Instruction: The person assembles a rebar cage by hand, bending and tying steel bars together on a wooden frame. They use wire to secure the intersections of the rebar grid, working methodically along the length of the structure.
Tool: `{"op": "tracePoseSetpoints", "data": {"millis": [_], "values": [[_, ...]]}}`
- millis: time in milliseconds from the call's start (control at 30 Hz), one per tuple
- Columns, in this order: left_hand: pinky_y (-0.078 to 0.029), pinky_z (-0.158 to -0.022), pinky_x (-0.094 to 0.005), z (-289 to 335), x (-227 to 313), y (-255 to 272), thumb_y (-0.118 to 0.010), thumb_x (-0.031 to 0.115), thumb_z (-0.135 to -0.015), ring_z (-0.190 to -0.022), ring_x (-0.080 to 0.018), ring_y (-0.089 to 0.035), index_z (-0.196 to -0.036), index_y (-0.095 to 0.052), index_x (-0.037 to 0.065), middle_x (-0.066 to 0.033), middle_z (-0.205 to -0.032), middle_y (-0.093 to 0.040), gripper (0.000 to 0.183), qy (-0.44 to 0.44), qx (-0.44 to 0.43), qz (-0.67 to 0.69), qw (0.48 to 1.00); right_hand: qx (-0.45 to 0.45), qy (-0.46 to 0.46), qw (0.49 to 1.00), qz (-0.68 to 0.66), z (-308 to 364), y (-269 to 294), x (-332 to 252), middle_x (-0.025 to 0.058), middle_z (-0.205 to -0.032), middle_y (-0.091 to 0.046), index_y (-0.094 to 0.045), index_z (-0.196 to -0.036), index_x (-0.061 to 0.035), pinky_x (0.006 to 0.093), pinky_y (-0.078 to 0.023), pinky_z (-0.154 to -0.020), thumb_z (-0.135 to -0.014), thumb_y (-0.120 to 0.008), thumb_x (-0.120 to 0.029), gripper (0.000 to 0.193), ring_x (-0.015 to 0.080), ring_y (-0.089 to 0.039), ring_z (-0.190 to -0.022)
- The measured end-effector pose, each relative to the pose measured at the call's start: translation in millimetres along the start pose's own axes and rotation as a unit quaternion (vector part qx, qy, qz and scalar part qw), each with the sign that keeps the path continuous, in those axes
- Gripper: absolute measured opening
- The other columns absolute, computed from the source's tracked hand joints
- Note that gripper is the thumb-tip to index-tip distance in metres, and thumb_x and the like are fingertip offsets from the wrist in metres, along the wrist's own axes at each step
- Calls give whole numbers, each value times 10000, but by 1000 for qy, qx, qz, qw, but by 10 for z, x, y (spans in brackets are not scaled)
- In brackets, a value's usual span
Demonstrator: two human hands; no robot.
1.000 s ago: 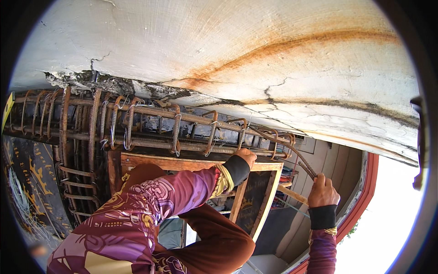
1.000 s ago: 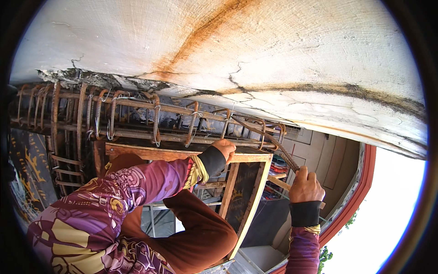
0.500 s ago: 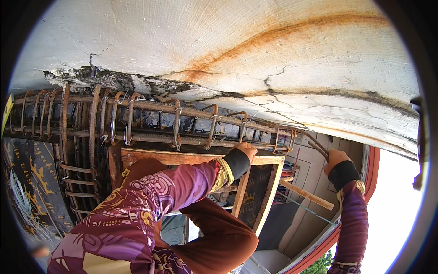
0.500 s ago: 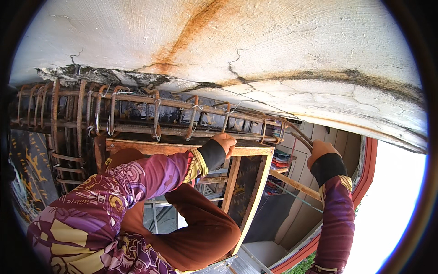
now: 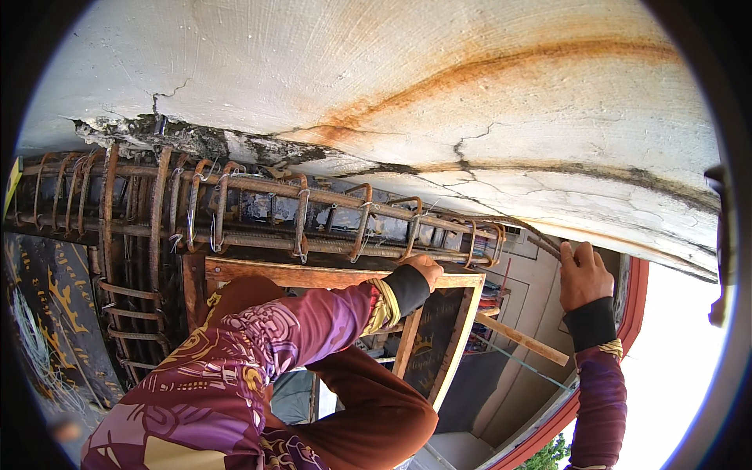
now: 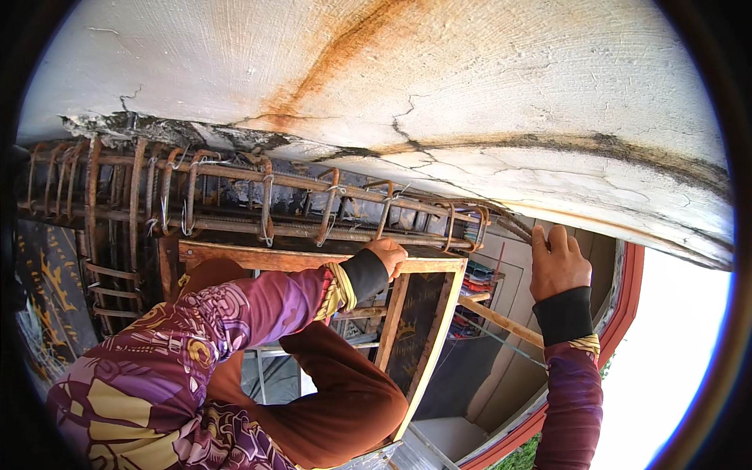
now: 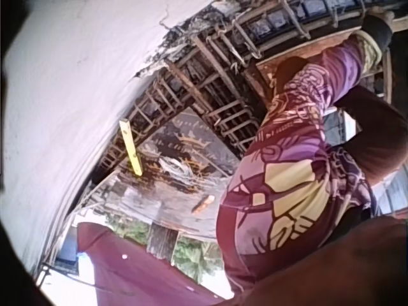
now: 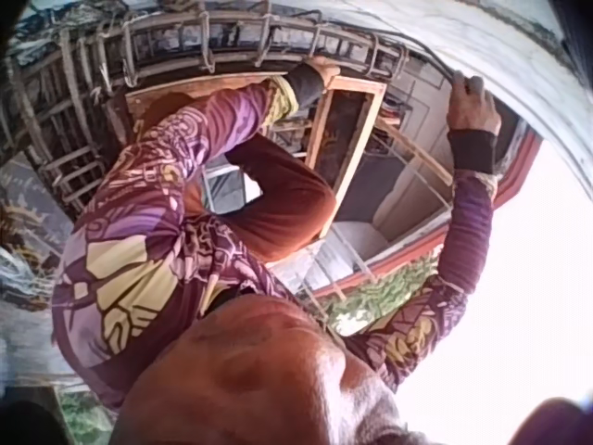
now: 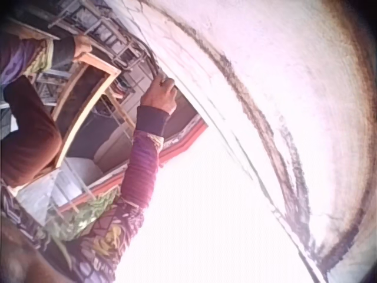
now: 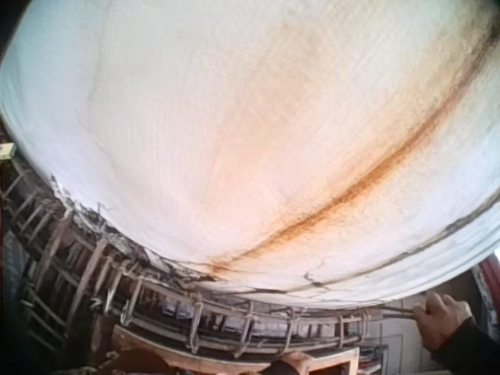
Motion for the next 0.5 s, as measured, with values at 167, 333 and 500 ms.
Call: {"op": "tracePoseSetpoints", "data": {"millis": [167,333,500], "values": [[-506,-674,-336,-232,-189,33,-633,229,-872,-731,-190,-629,-955,-645,-16,-90,-778,-649,260,-42,46,-75,995,129,96,980,-120,114,149,-1,92,-917,-557,-642,-1041,-20,369,-540,-597,-730,-688,0,314,261,-625,-782],[-436,-501,-282,-109,-73,3,-625,136,-901,-553,-126,-533,-920,-596,-5,-43,-688,-581,146,-43,46,-53,997,207,135,943,-221,124,330,-85,135,-973,-635,-637,-991,-11,358,-553,-627,-683,-827,-157,391,288,-655,-758],[-433,-491,-271,-62,29,80,-636,171,-903,-531,-115,-535,-908,-610,10,-32,-654,-581,163,-28,51,-3,998,383,46,848,-364,-206,203,-272,124,-854,-656,-588,-842,-43,301,-499,-582,-692,-855,-365,444,229,-644,-713]]}}
Point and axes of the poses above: each hand's wrist, its own z-axis away from the middle knuckle, its own y-axis out of the back of the hand, x = y × z, the point moved 2 cm from there along -z, towards the middle knuckle
